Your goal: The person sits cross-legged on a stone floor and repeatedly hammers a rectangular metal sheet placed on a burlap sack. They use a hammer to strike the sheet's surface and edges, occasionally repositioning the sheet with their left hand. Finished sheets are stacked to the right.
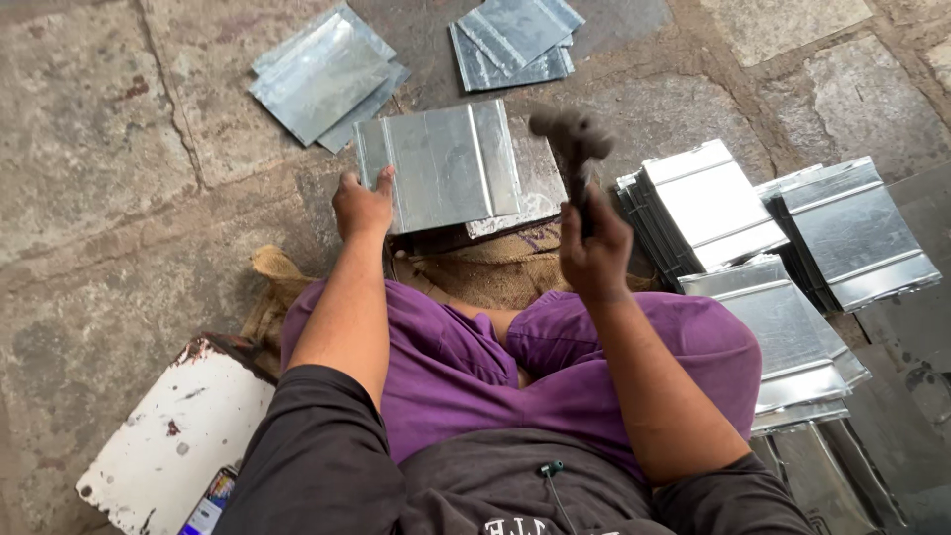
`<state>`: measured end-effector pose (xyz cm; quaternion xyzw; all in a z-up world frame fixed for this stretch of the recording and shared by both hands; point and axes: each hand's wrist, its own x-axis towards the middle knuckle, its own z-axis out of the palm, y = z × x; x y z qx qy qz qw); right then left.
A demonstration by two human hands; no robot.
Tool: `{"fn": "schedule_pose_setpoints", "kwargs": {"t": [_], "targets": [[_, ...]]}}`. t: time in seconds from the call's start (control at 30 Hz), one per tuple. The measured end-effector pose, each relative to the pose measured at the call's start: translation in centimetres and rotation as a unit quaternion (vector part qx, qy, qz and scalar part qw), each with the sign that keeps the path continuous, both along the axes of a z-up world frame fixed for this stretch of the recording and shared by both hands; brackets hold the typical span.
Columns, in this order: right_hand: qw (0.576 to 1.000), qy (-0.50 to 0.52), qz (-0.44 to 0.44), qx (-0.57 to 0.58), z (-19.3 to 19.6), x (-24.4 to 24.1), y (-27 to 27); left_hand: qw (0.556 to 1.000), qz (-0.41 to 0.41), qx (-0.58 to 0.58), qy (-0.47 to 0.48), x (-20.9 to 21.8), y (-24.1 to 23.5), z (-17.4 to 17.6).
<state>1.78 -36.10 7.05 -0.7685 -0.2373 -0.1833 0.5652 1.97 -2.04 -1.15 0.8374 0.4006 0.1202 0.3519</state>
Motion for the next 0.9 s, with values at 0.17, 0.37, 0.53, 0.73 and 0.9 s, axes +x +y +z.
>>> {"fn": "schedule_pose_setpoints", "kwargs": {"t": [0.17, 0.37, 0.53, 0.73, 0.9], "targets": [[0.975, 0.114, -0.057, -0.181, -0.9, 0.8, 0.4, 1.000, -0.006, 0.015, -0.008, 0.4, 0.2, -0.5], [0.999, 0.019, -0.034, -0.022, 2.1, 1.3, 0.3, 0.999, -0.028, 0.015, -0.016, 0.2, 0.1, -0.8], [0.996, -0.041, -0.032, -0.070, -4.3, 4.0, 0.8, 1.000, -0.027, 0.004, 0.013, -0.3, -0.3, -0.2], [0.984, 0.087, -0.063, -0.141, -1.2, 4.3, -0.4, 0.995, -0.057, 0.082, -0.010, -0.4, -0.2, -0.9], [0.998, -0.054, -0.041, 0.008, -0.9, 4.2, 0.3, 0.997, -0.063, -0.007, 0.049, -1.0, -1.1, 1.2]]}}
